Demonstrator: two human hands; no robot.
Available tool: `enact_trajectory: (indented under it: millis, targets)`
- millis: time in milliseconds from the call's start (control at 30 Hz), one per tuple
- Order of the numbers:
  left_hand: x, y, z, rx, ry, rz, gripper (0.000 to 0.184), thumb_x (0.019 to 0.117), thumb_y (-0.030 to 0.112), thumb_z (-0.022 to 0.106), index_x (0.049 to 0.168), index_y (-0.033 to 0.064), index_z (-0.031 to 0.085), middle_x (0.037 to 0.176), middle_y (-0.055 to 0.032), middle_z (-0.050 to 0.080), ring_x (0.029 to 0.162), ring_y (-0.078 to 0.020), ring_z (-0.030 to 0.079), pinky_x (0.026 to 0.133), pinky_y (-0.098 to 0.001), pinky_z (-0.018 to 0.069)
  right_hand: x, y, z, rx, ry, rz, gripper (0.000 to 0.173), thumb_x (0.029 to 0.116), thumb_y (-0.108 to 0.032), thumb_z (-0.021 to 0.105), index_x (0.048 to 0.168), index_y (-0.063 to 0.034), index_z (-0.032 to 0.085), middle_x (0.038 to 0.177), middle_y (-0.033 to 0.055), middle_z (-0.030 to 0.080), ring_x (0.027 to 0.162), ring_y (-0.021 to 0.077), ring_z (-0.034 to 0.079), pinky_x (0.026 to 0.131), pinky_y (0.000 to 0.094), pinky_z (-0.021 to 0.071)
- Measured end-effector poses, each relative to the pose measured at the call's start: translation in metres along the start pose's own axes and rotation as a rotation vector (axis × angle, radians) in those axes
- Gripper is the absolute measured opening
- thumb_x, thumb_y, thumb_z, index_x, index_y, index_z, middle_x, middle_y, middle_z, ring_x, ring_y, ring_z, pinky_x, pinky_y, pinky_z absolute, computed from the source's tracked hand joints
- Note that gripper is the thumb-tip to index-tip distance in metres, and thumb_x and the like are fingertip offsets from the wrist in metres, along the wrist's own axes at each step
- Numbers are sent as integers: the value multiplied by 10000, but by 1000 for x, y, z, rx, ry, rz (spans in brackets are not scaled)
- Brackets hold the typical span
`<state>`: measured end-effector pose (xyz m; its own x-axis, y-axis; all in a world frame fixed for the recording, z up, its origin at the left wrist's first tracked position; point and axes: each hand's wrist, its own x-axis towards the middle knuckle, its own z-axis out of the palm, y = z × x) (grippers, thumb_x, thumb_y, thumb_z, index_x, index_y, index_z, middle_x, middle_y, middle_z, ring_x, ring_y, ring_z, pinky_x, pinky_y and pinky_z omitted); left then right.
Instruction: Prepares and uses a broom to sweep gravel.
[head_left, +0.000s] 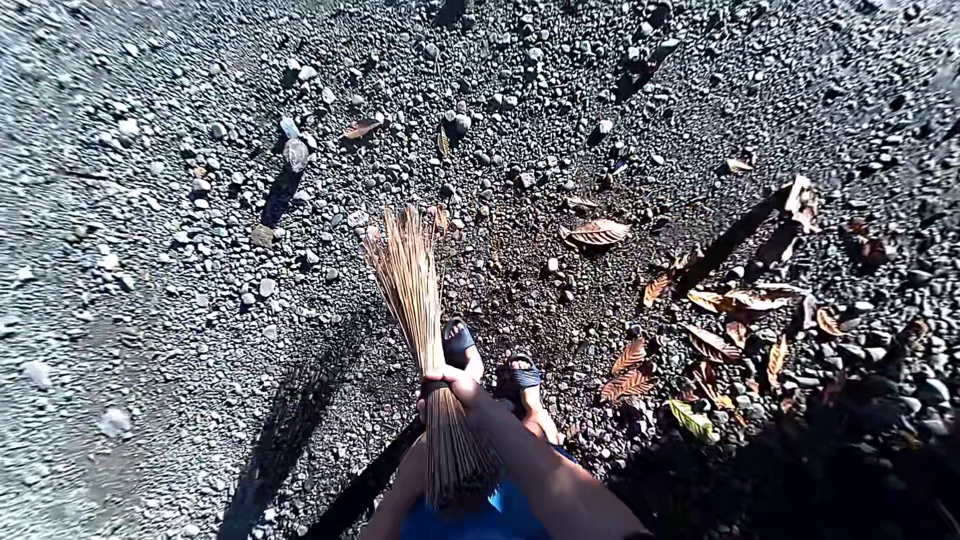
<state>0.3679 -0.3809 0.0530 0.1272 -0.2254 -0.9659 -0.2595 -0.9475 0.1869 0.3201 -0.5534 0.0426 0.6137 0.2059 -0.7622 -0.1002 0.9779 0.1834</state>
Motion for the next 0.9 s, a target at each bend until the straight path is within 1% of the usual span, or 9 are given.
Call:
enact_trajectory:
  millis: [133, 267, 400, 467, 533, 600, 667, 800, 900]
  targets:
    - [22, -47, -34, -88, 27, -97, 594, 1061, 337, 559, 1547, 25, 419, 1481, -257, 531, 1381, -399, 516, 1166, -564, 384, 63, -64, -1, 47, -29, -2, 244, 1081, -255, 373, 1028, -75, 528, 729, 88, 624, 576, 179, 644, 520, 303, 569]
    - [19, -81, -65, -167, 113, -225, 573, 1042, 356, 600, 1549, 129, 462, 1467, -202, 568, 1374, -367, 531, 1159, -561, 387, 40, -112, -24, 343, 265, -461, 257, 1075, -247, 344, 981, -65, 501, 674, 69, 592, 524, 153, 609, 479, 290, 548]
    - [17, -106, -81, -125, 49, -255, 604, 1071, 392, 515, 1574, 77, 401, 1544, -228, 477, 1456, -376, 435, 1216, -551, 315, 37, -96, 32, 304, 529, -689, 175, 1074, -190, 420, 1041, -46, 515, 719, 77, 605, 590, 171, 624, 560, 352, 572]
    - [9, -88, -94, -23, 75, -183, 585, 1071, 395, 525, 1529, 36, 465, 1454, -267, 556, 1372, -413, 525, 1159, -564, 391, 38, -81, 70, 262, 475, -652, 112, 1070, -137, 451, 1098, -40, 500, 759, 81, 608, 611, 172, 629, 579, 357, 580]
    - [-34, -9, -135, 120, 53, -91, 516, 1097, 277, 484, 1461, -89, 484, 1388, -335, 574, 1312, -447, 565, 1113, -534, 438, 36, -78, 104, 251, 345, -494, 92, 1072, -117, 424, 1078, -53, 491, 742, 79, 620, 578, 168, 633, 550, 327, 578]
    - [-63, 102, -188, 162, -179, -382, 483, 1130, 184, 392, 1551, -45, 342, 1600, -238, 384, 1498, -333, 365, 1213, -435, 278, 52, -91, 122, 172, 165, -317, 141, 1090, -153, 385, 1112, -49, 477, 781, 96, 625, 594, 179, 636, 556, 323, 574]
    - [-14, 82, -177, 39, 51, -278, 456, 1096, 179, 484, 1462, -93, 461, 1483, -298, 503, 1411, -405, 474, 1184, -514, 341, 86, -129, 134, 96, 63, -184, 171, 1078, -180, 418, 1099, -39, 512, 761, 109, 624, 572, 191, 633, 519, 325, 567]
    - [94, 51, -176, -81, 133, -84, 519, 1104, 275, 461, 1556, 29, 396, 1497, -234, 523, 1403, -376, 496, 1182, -532, 362, 130, -233, 96, 148, -22, -109, 219, 1072, -243, 389, 1067, -61, 511, 712, 105, 602, 534, 198, 624, 470, 332, 557]
    - [101, 73, -184, -175, 95, -65, 576, 1077, 286, 539, 1557, 7, 388, 1476, -265, 528, 1386, -379, 513, 1181, -521, 379, 85, -252, 52, 331, 268, -346, 202, 1071, -238, 413, 1048, -65, 514, 684, 88, 593, 527, 182, 610, 483, 328, 555]
